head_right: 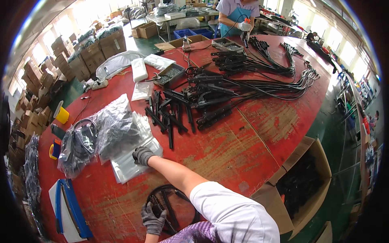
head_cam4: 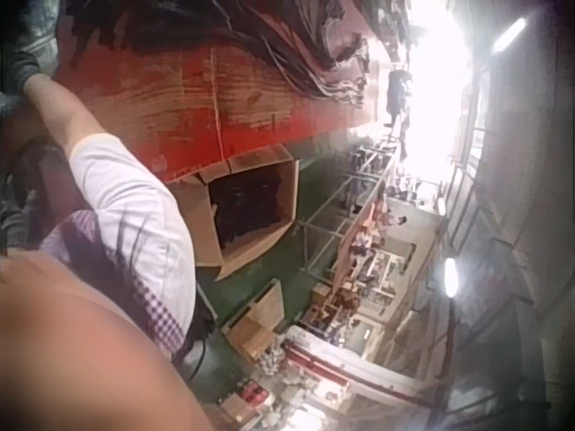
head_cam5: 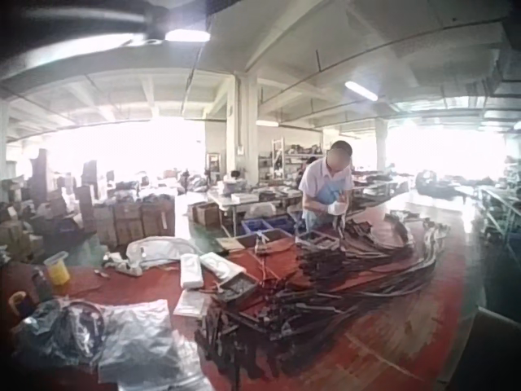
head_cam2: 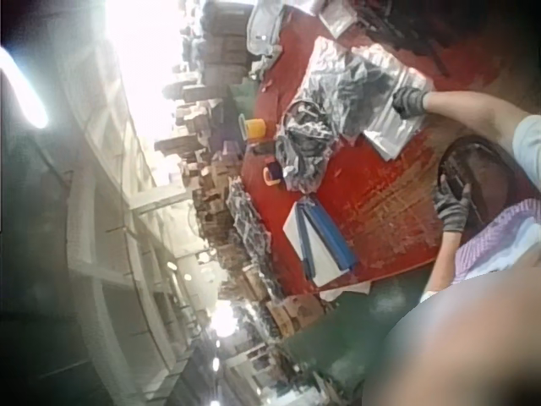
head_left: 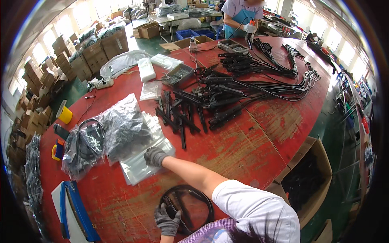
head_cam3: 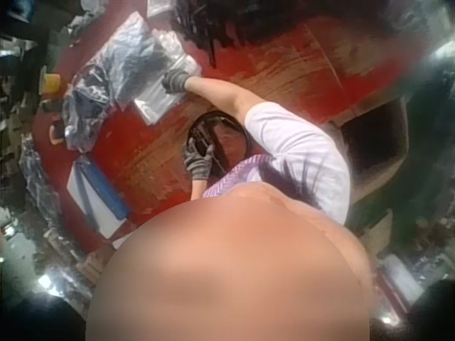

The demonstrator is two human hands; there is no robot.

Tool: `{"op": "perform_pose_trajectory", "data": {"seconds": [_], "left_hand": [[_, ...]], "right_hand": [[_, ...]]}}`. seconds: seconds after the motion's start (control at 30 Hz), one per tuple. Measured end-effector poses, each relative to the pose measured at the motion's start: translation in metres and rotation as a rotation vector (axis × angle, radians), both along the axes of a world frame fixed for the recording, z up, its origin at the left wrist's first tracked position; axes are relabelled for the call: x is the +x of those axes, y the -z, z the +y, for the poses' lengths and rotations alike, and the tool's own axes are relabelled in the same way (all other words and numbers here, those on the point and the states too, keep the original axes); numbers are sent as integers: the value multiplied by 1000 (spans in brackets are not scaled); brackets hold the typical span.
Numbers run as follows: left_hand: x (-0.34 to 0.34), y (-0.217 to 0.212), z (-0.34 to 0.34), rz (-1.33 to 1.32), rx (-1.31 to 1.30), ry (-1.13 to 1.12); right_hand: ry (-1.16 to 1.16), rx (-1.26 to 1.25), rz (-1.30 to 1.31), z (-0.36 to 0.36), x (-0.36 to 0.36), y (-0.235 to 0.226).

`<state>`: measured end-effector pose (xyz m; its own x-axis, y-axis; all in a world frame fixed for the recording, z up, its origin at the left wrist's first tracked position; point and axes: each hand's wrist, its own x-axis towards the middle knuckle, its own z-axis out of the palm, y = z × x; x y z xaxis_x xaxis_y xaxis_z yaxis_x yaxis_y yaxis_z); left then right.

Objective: The person repeatedly picks up black cables from a pile on a red table, coils them into a circular shape, and places them into clear plastic bags. The person then moves the packaged cables to a stack on the left side of the table. This process is repeated for multiple cables throughout the video.

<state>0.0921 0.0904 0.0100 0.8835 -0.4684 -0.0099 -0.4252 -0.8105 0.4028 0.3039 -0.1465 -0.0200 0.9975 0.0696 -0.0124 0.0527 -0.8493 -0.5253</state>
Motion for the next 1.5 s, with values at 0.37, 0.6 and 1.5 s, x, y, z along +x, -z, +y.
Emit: {"op": "perform_pose_trajectory", "data": {"seconds": [0.37,0.6,1.5], "left_hand": [[76,-12,-14,60,-509,-56],[68,14,52,243,-640,-276],[139,9,-67,908,-1428,-647]], "right_hand": [[-91,72,-72,-15,2,10],[-144,35,-94,-16,-2,4],[201,-19,-151,13,-67,-94]]}}
